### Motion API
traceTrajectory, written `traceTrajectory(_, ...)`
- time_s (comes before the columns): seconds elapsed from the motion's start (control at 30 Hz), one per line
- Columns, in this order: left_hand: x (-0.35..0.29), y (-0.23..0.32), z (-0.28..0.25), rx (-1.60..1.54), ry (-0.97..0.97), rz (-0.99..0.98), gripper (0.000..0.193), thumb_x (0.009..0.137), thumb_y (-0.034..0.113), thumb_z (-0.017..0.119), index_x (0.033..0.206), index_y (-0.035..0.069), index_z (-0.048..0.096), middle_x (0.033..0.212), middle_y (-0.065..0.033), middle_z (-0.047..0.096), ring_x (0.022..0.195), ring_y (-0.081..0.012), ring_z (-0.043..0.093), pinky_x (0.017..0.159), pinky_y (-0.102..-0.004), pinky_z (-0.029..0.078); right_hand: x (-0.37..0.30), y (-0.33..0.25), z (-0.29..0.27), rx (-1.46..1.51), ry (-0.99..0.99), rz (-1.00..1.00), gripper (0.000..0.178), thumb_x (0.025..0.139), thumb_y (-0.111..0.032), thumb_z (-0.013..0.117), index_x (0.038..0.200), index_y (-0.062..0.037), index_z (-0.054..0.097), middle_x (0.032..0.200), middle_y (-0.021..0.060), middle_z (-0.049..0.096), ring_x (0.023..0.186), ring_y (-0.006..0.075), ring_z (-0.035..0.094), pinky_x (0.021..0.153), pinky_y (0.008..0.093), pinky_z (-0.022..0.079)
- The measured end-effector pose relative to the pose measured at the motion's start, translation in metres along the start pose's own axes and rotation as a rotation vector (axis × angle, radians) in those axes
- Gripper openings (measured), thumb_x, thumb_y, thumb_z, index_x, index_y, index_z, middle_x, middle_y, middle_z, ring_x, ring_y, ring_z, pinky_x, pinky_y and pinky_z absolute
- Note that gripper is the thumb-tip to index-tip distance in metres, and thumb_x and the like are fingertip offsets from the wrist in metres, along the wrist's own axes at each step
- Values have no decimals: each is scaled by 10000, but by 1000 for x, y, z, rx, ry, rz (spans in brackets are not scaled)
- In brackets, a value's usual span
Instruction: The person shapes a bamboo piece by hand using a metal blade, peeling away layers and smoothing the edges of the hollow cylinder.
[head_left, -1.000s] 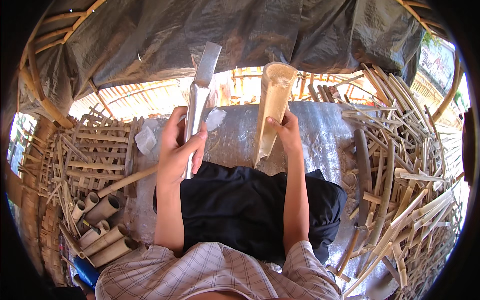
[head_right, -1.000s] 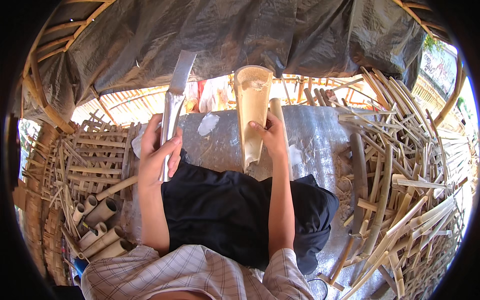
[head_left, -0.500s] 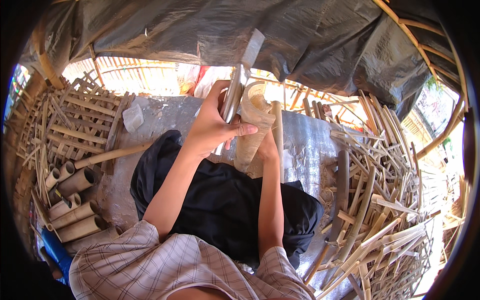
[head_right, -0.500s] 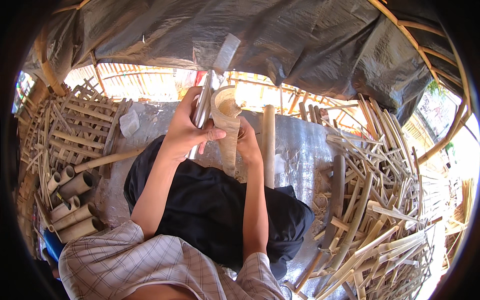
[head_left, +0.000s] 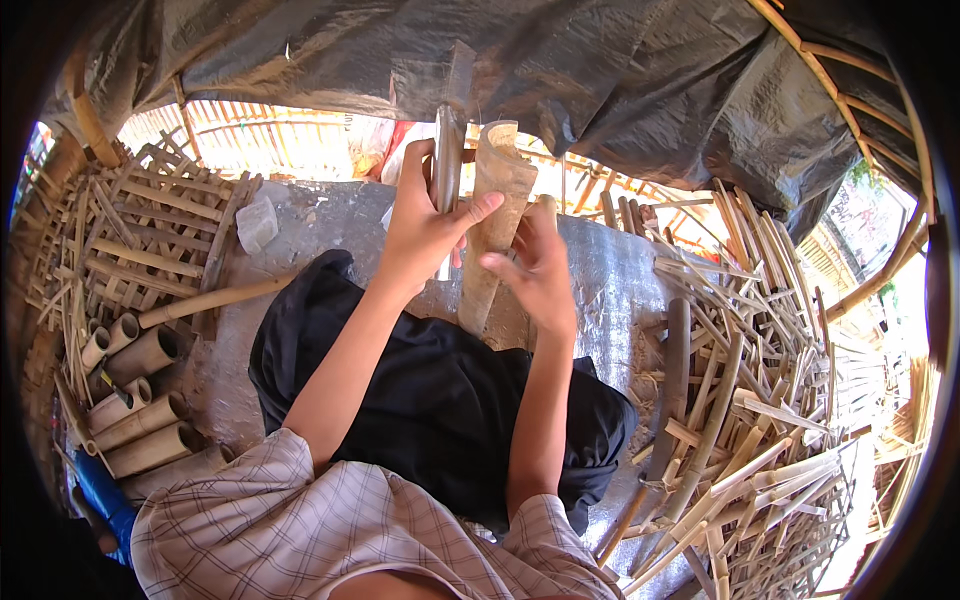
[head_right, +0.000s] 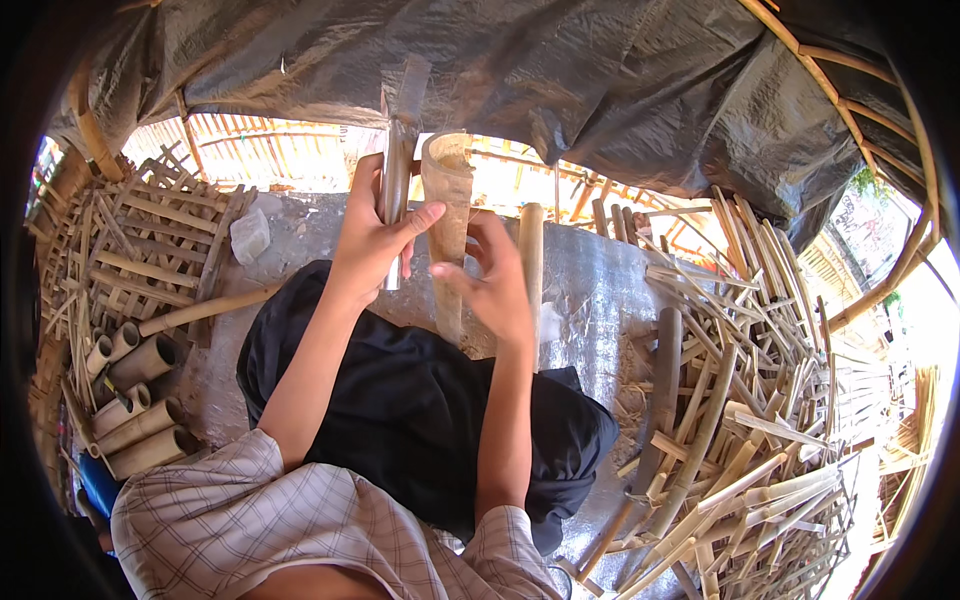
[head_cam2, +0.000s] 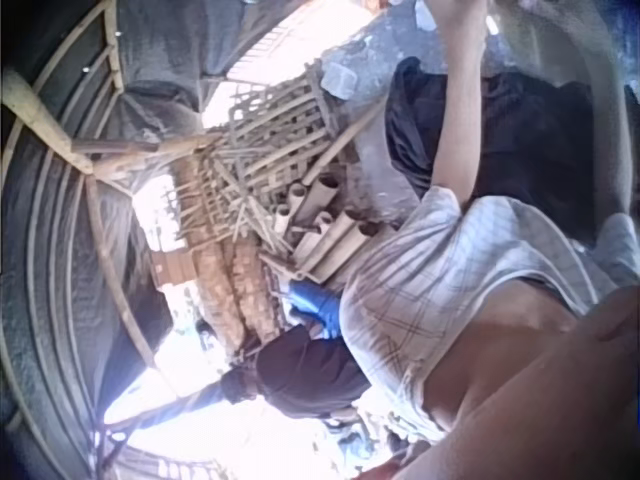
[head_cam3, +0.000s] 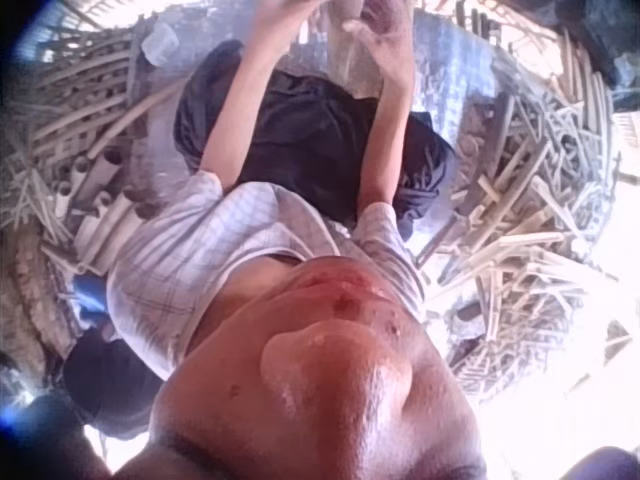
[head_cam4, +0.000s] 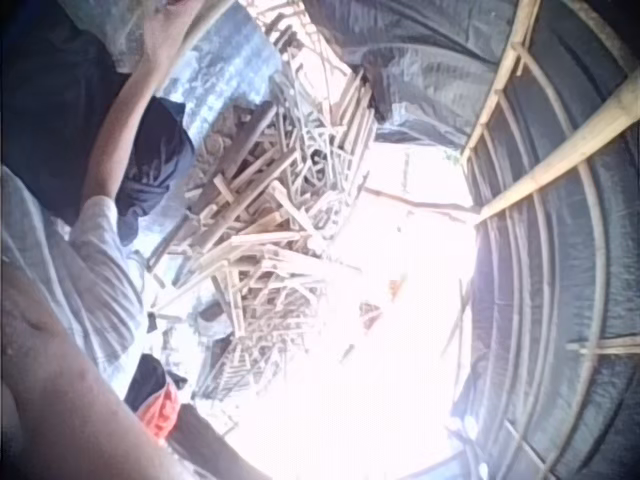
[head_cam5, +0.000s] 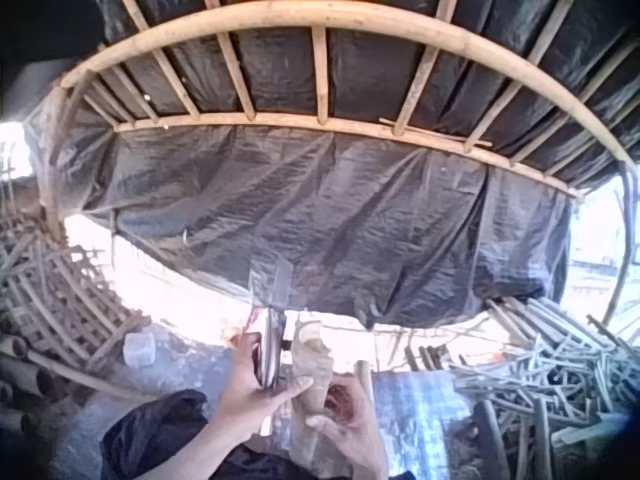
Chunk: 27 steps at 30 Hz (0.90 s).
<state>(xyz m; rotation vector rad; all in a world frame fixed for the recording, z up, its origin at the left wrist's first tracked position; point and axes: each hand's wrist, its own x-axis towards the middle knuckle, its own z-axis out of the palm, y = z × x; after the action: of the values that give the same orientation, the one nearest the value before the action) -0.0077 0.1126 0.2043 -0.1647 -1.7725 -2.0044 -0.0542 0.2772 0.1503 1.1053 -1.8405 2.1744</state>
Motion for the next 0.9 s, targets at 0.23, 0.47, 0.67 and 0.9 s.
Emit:
traceTrajectory(0.23, -12, 10, -18, -97, -100, -29, 414, 986, 18, 651, 1329, 24, 419, 1104, -122, 617, 474, -90, 503, 350, -243, 406, 6, 22, 4, -114, 205, 99, 280, 925, 3, 760, 1179, 25, 645, 996, 66, 720, 870, 117, 660, 806, 277, 544)
traceTrajectory(0.47, -34, 53, -41, -332, -238, -86, 338, 1011, 25, 598, 1309, 9, 438, 1035, -130, 599, 443, -83, 484, 315, -250, 379, 7, 34, -6, -197, 331, 25, 224, 959, -54, 751, 1115, 42, 622, 939, 57, 691, 816, 79, 597, 714, 253, 485)
traceTrajectory(0.67, -40, 71, -40, -106, -294, -11, 398, 1003, 32, 620, 1362, 23, 446, 964, -88, 610, 466, -66, 502, 355, -235, 399, 8, 43, 3, -292, 484, -53, 270, 889, -83, 826, 964, 31, 594, 679, 52, 501, 630, 98, 410, 572, 280, 390)
traceTrajectory(0.9, -42, 74, -40, 43, -255, 20, 434, 985, 18, 637, 1370, 39, 438, 977, -74, 619, 484, -61, 510, 369, -234, 403, 6, 40, 24, -444, 553, -61, 321, 854, -62, 844, 891, 15, 534, 656, 71, 419, 638, 128, 348, 554, 284, 354)
